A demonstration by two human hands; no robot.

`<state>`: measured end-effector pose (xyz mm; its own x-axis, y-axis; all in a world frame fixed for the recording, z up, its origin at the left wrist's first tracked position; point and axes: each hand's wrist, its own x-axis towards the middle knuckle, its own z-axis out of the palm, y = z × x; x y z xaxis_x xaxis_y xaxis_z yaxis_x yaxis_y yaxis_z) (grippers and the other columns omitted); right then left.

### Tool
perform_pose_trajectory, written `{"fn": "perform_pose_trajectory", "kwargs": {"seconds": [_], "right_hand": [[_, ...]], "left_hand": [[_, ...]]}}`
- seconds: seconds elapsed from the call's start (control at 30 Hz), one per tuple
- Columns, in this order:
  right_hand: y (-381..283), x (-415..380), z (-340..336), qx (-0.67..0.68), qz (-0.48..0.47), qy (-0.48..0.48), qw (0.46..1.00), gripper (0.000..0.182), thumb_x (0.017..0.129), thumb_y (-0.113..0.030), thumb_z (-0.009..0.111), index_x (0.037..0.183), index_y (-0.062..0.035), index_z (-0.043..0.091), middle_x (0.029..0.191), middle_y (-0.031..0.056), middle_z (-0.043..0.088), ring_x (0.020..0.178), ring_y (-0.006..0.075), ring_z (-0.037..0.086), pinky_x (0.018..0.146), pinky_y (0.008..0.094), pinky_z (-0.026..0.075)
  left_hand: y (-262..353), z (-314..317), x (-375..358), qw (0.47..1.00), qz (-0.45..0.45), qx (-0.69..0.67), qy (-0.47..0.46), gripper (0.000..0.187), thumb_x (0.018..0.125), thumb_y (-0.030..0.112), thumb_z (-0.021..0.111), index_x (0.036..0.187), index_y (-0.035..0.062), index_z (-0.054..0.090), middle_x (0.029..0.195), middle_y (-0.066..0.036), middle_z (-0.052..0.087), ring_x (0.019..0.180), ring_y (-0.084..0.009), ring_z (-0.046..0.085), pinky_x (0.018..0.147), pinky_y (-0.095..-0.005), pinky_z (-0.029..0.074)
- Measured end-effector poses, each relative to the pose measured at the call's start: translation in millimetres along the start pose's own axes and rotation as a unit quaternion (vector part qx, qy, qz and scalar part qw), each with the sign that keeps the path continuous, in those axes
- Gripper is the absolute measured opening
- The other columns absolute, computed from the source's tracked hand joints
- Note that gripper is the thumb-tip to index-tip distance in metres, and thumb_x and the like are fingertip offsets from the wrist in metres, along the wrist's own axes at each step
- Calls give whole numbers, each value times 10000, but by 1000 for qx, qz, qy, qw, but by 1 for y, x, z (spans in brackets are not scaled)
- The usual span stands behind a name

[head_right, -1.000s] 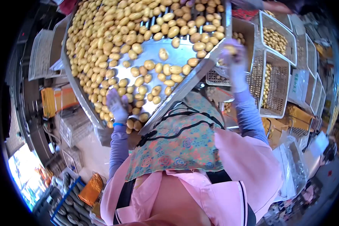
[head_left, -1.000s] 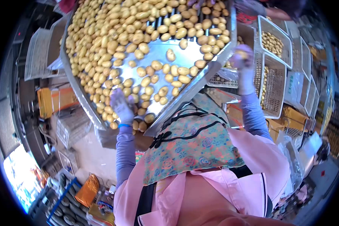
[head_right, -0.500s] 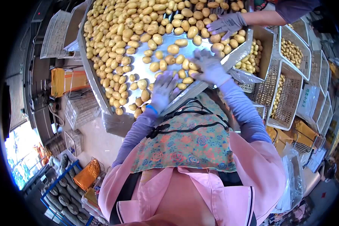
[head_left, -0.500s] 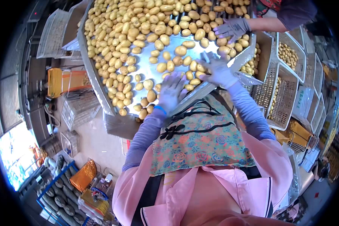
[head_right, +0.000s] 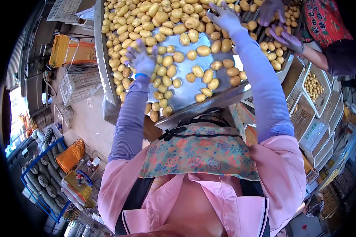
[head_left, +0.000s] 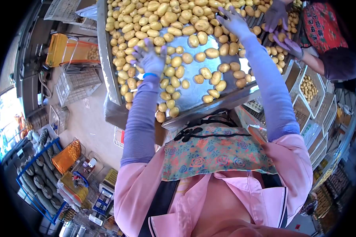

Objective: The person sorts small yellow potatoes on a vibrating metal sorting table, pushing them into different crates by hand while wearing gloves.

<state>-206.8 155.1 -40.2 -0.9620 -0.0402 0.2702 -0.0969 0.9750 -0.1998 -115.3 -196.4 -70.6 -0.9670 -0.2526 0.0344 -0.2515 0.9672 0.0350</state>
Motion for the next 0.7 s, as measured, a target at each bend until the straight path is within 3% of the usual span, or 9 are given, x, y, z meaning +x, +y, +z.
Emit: {"fn": "perform_pose_trajectory", "kwargs": {"seconds": [0.03,0.07,0.13,0.17,0.23,0.4,0.53,0.6,0.7], "right_hand": [[2,4,0,69,-11,-27,997,636,894,-603,584,1354,-165,598,1231,229,643,1141,400,608,982,473,488],[-30,21,-37,130,125,-220,959,669,913,-627,549,1388,-158,574,1271,240,626,1288,371,517,1051,457,434],[-63,50,-11,135,115,-296,939,731,912,-661,517,1410,-126,549,1427,259,516,1347,361,476,1095,426,394],[-81,44,-6,77,97,-227,966,700,871,-670,561,1423,-240,532,1499,195,446,1379,390,428,1142,485,319],[-104,25,-3,75,83,-215,970,731,788,-699,638,1435,-383,510,1569,109,382,1426,400,356,1179,572,241],[-106,-67,-28,30,-124,-188,974,706,782,-604,720,1413,-347,538,1515,86,436,1390,367,412,1138,600,305],[-62,-134,-32,69,-151,-60,984,749,756,-492,781,1440,-330,522,1510,157,426,1425,369,364,1164,570,261],[-53,-159,-43,31,-122,-61,990,753,766,-488,768,1455,-348,497,1525,159,410,1434,350,354,1182,554,231],[-74,-190,-51,68,-83,-66,992,773,775,-462,756,1480,-341,462,1537,177,391,1415,369,365,1186,524,233]], "left_hand": [[13,5,3,1000,-3,-1,1,817,924,696,428,1565,199,322,1628,-241,219,1501,-463,189,1158,-644,157],[23,10,-1,996,81,-37,16,803,924,687,435,1552,196,340,1605,-249,261,1479,-465,235,1154,-642,177],[49,4,-12,963,226,-149,0,709,907,614,475,1462,174,460,1514,-176,413,1431,-391,322,1161,-678,98],[55,-4,-13,946,202,-245,-60,674,893,578,493,1412,149,491,1401,-146,502,1348,-426,389,1156,-680,150],[100,-28,-85,947,317,-50,-21,761,901,571,501,1499,111,406,1548,-156,381,1418,-528,264,1162,-667,181],[70,-31,-140,835,519,-159,-86,706,938,518,531,1521,141,401,1574,-113,361,1484,-406,231,1192,-586,172],[-42,-34,-148,847,523,-59,-69,670,902,507,614,1486,218,457,1553,-88,392,1475,-344,271,1214,-527,174],[-77,-52,-152,904,393,-106,-128,728,861,499,649,1480,169,454,1508,-94,438,1456,-351,295,1203,-542,167],[-121,-26,-145,956,289,-48,25,633,913,450,603,1446,130,489,1453,-137,490,1413,-395,348,1160,-570,215]]}}
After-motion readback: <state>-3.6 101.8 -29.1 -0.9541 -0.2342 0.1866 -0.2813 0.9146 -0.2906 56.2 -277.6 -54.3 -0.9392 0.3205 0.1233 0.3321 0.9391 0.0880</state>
